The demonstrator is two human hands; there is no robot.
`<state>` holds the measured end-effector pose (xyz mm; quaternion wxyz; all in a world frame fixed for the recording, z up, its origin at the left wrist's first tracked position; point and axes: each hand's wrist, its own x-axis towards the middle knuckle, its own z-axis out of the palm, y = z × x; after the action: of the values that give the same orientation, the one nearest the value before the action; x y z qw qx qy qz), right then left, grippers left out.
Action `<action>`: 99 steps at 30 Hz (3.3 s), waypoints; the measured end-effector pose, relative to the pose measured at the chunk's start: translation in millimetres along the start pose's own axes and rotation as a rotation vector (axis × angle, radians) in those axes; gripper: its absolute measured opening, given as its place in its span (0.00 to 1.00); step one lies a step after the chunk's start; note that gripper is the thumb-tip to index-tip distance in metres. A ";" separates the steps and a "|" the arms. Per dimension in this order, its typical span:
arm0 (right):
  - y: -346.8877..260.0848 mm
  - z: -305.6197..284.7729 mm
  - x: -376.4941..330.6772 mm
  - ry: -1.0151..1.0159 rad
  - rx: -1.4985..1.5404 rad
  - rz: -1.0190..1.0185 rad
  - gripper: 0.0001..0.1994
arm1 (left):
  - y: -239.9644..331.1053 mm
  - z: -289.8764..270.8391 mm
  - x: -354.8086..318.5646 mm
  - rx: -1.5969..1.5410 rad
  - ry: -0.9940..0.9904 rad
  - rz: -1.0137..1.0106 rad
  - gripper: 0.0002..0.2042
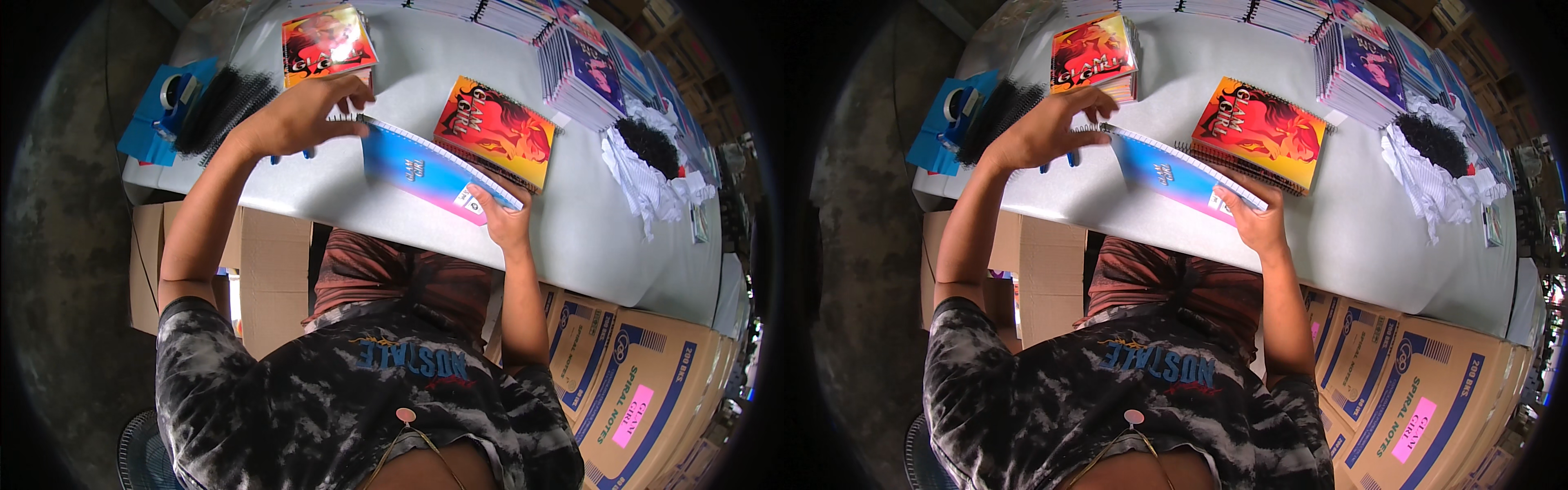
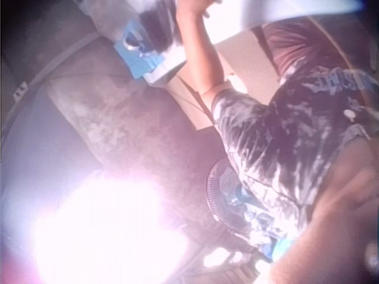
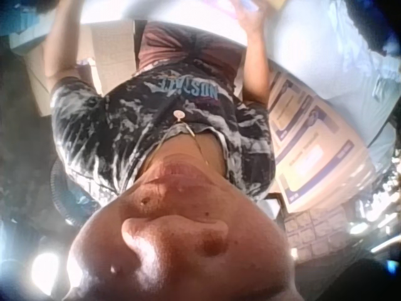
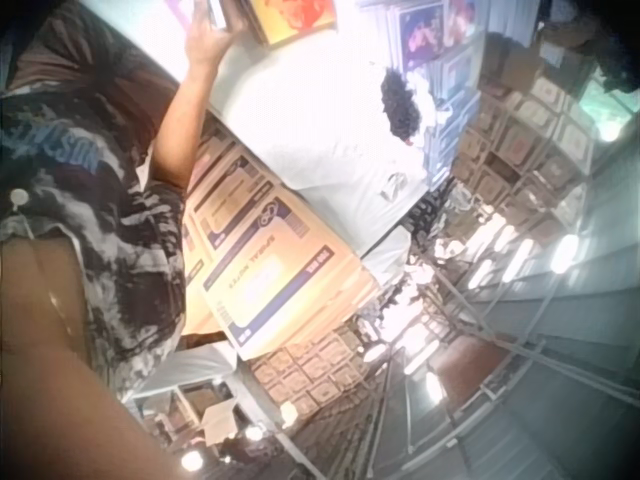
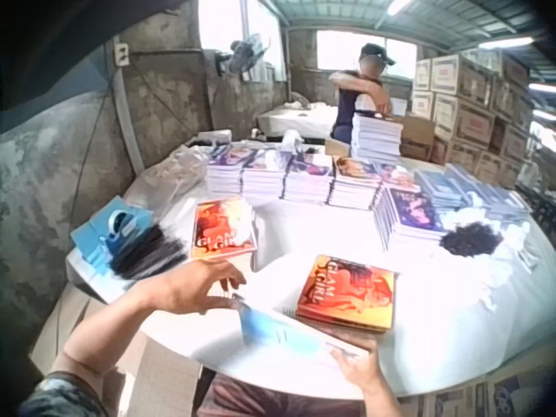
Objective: The person assembles spiral-bound notebooks by inserting metal spirals into the punched holes of the covers and pages. They use pliers to secure the spirals and repeatedly flip through the pages to check alignment. The person also retrieves notebooks from a cardboard box and stacks them on the table.
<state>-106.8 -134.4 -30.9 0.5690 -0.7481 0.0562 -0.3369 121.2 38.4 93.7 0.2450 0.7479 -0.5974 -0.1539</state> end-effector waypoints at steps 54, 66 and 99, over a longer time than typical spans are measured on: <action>-16.9 56.3 -30.5 -0.044 -0.202 -0.484 0.17 | -56.8 170.1 -70.5 0.438 0.661 0.482 0.54; -19.3 62.2 -25.7 -0.054 -0.228 -0.442 0.17 | -44.2 137.8 -64.7 0.578 0.924 0.667 0.46; -14.8 73.7 -19.1 -0.016 -0.139 -0.382 0.20 | 11.9 161.5 -58.5 0.464 0.517 0.839 0.55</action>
<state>-84.0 -60.4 -35.4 0.4420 -0.7853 -0.0683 -0.4280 12.9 63.6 -37.8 0.2529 0.4934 -0.7831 0.2818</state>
